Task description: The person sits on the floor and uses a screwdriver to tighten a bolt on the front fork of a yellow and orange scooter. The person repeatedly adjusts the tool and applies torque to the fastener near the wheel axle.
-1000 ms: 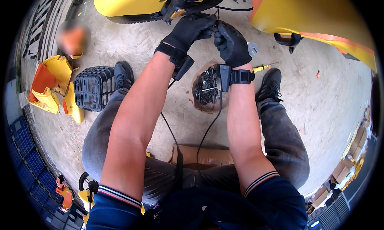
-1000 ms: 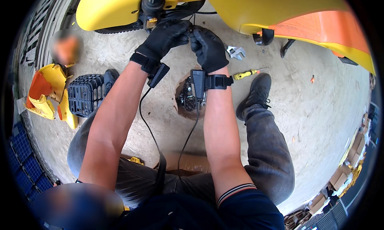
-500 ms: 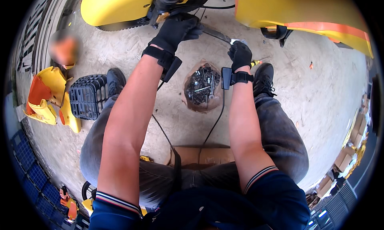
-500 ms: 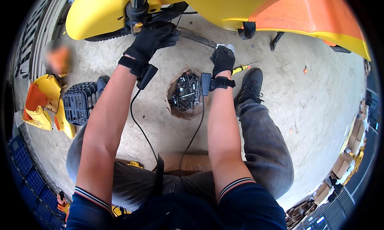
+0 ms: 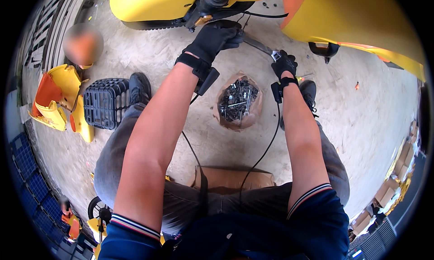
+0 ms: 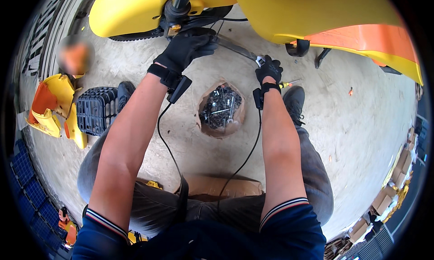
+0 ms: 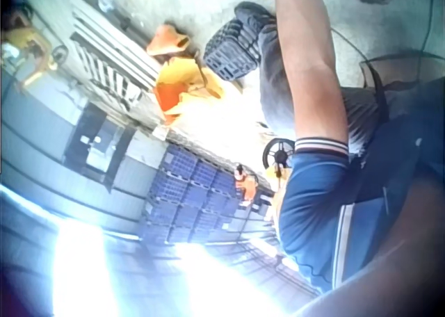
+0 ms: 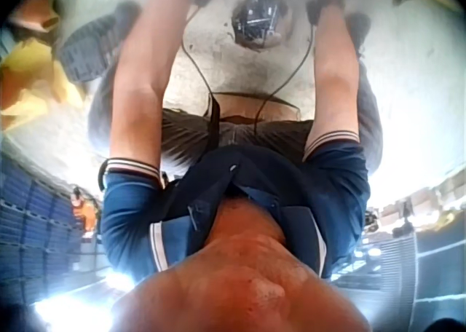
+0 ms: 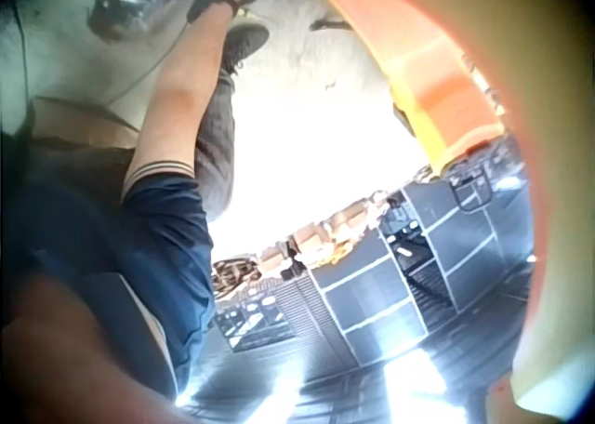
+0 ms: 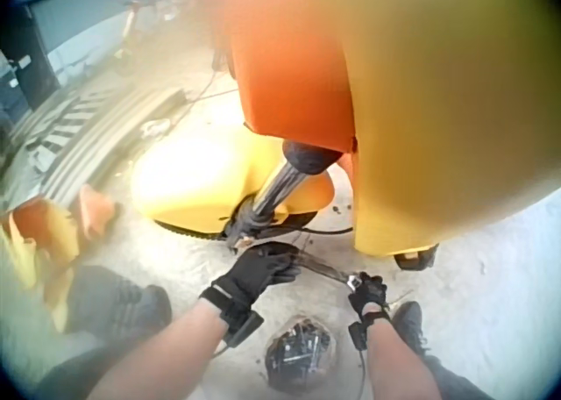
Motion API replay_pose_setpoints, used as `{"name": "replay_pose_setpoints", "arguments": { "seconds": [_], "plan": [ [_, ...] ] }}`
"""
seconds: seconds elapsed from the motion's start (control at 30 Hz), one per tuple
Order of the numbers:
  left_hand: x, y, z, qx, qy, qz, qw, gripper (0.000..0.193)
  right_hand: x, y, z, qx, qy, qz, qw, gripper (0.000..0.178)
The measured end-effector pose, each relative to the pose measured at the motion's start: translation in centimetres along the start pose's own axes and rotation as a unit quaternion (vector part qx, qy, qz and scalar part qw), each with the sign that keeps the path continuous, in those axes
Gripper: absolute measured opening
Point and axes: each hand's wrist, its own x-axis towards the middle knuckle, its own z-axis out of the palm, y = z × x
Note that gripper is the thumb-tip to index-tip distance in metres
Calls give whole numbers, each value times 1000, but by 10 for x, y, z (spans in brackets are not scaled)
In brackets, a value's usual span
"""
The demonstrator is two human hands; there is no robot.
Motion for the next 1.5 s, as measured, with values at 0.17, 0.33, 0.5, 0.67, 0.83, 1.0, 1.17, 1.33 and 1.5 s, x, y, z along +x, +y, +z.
{"name": "replay_pose_setpoints", "arguments": {
  "seconds": [0.17, 0.33, 0.5, 0.67, 0.83, 1.0, 1.17, 1.33, 1.5],
  "plan": [
    [-2, 2, 1, -38, -26, 6, 999, 29, 2, 9, 11, 14, 30, -21, 999, 67],
    [-3, 1, 3, -55, -40, 12, 998, 29, 15, 14, 12, 21, 17, -20, 999, 69],
    [-4, 2, 6, -63, -44, 2, 997, 29, 0, 7, 9, -40, -14, -25, 999, 75],
    [-2, 0, 6, -68, -46, 0, 997, 29, -11, 0, 20, -47, 18, -21, 999, 70],
    [-1, 0, 2, -56, -35, 1, 998, 31, -20, -6, 6, -59, -20, -27, 998, 68],
    [-6, 9, 10, -28, -12, 29, 999, 30, -20, -6, 6, -59, -81, -29, 995, 73],
    [-6, 11, 7, -8, -25, 13, 1000, 29, 1, 14, -7, 87, -165, -79, 979, 75],
    [-5, 11, 8, 22, -9, 6, 1000, 28, 12, 24, -28, 439, -273, -23, 856, 38],
    [-2, 6, 12, 21, -13, 7, 1000, 28, 24, 37, 17, 764, -226, 101, 596, 19]
  ]
}}
